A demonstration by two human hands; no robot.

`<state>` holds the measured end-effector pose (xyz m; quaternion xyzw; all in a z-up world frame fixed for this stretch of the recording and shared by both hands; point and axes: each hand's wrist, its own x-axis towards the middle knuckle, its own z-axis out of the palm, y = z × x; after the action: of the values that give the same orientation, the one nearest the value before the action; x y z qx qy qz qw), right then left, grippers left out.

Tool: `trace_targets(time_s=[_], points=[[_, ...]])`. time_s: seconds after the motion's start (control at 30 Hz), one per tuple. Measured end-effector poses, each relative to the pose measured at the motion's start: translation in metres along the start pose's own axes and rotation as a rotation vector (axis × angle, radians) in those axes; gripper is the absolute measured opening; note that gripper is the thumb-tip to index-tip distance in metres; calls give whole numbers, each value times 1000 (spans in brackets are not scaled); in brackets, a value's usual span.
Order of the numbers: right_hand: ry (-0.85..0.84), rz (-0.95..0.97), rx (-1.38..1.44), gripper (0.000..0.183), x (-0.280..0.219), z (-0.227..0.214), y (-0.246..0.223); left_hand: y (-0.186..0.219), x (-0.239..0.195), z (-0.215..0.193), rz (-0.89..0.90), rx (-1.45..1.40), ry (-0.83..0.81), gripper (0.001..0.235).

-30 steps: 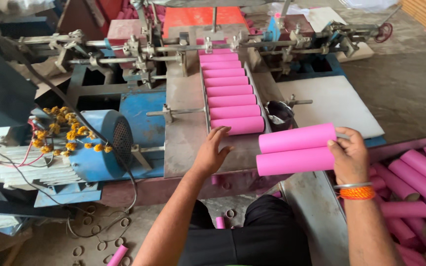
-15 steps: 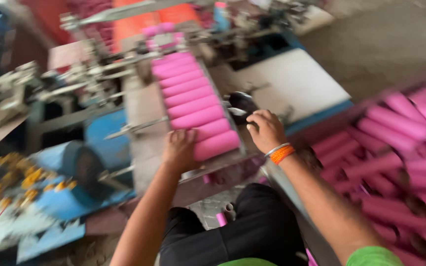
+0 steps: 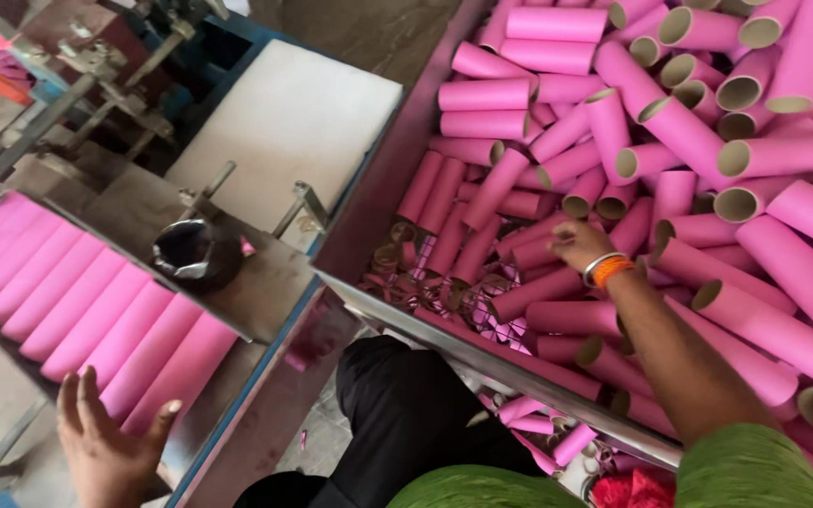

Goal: The person repeatedly picks pink cylindrical tubes from a large bin and places them onto a conveyor belt. The person handles the cylinders by hand, moving them from the bin to the belt in a continuous loop.

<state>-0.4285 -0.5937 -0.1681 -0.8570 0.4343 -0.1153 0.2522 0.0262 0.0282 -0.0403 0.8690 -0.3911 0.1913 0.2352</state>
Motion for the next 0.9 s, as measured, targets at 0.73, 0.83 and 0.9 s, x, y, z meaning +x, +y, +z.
trace_targets(time_s=[0.73, 0.83, 0.9], points=[[590, 498, 158, 71, 54, 81, 71, -55, -25, 36, 45, 121, 102, 92], [498, 612, 351, 73, 58, 81, 71, -58, -26, 38, 28, 128, 96, 92], [517, 646, 413, 82, 49, 86, 73, -61, -27, 34, 58, 112, 87, 91]])
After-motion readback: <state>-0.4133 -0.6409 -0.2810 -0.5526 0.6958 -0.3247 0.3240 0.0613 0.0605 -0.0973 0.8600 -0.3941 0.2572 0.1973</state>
